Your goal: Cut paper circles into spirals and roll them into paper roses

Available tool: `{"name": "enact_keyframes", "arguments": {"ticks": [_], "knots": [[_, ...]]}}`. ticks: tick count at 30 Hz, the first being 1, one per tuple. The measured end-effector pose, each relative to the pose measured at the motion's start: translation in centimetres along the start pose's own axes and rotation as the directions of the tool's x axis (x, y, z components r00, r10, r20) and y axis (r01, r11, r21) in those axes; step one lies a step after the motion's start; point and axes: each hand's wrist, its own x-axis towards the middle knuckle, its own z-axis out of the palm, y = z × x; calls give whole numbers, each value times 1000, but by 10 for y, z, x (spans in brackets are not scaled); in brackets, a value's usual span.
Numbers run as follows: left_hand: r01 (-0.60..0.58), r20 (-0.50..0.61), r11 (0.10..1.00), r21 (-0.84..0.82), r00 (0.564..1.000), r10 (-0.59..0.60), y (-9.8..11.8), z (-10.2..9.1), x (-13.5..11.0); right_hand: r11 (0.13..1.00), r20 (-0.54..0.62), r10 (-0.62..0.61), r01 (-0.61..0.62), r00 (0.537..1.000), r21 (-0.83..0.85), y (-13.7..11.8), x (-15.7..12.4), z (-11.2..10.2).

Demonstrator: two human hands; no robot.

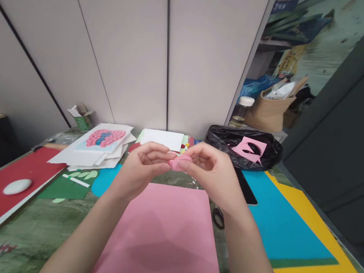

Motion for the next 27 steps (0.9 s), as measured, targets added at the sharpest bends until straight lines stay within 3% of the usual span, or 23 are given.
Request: {"name": "enact_keyframes", "arguments": {"ticks": [7, 11, 14, 17, 18, 20, 21, 22, 24, 27], "knots": [[-158, -116, 962, 221, 975, 187, 5, 14, -9, 965, -249, -151, 87, 957, -248, 6, 3, 11], [-300, -124, 880, 368, 922, 366, -2, 17, -11, 912, -351, -240, 87, 905, -401, 12, 2, 18], [-396, -71, 799, 453, 877, 475, -7, 18, -12, 844, -370, -336, 103, 866, -526, 14, 3, 20], [-437, -16, 748, 499, 859, 512, -9, 17, -13, 730, -303, -473, 176, 827, -661, 16, 4, 16], [-439, -9, 741, 508, 858, 514, -9, 17, -13, 653, -263, -559, 222, 787, -724, 15, 4, 13], [-445, -7, 715, 539, 847, 532, -8, 16, -13, 434, -130, -745, 327, 654, -839, 13, 3, 5], [-453, -1, 692, 562, 836, 549, -7, 15, -13, 326, -52, -807, 372, 588, -869, 11, 2, 1], [-464, 9, 662, 589, 823, 568, -7, 14, -13, 239, 41, -834, 428, 550, -872, 8, -1, -2], [-482, 39, 608, 631, 802, 596, -5, 13, -13, 169, 147, -834, 500, 531, -850, 1, -6, -5], [-491, 44, 579, 651, 786, 617, -4, 12, -12, 156, 223, -760, 504, 611, -849, -7, -12, -3]]}}
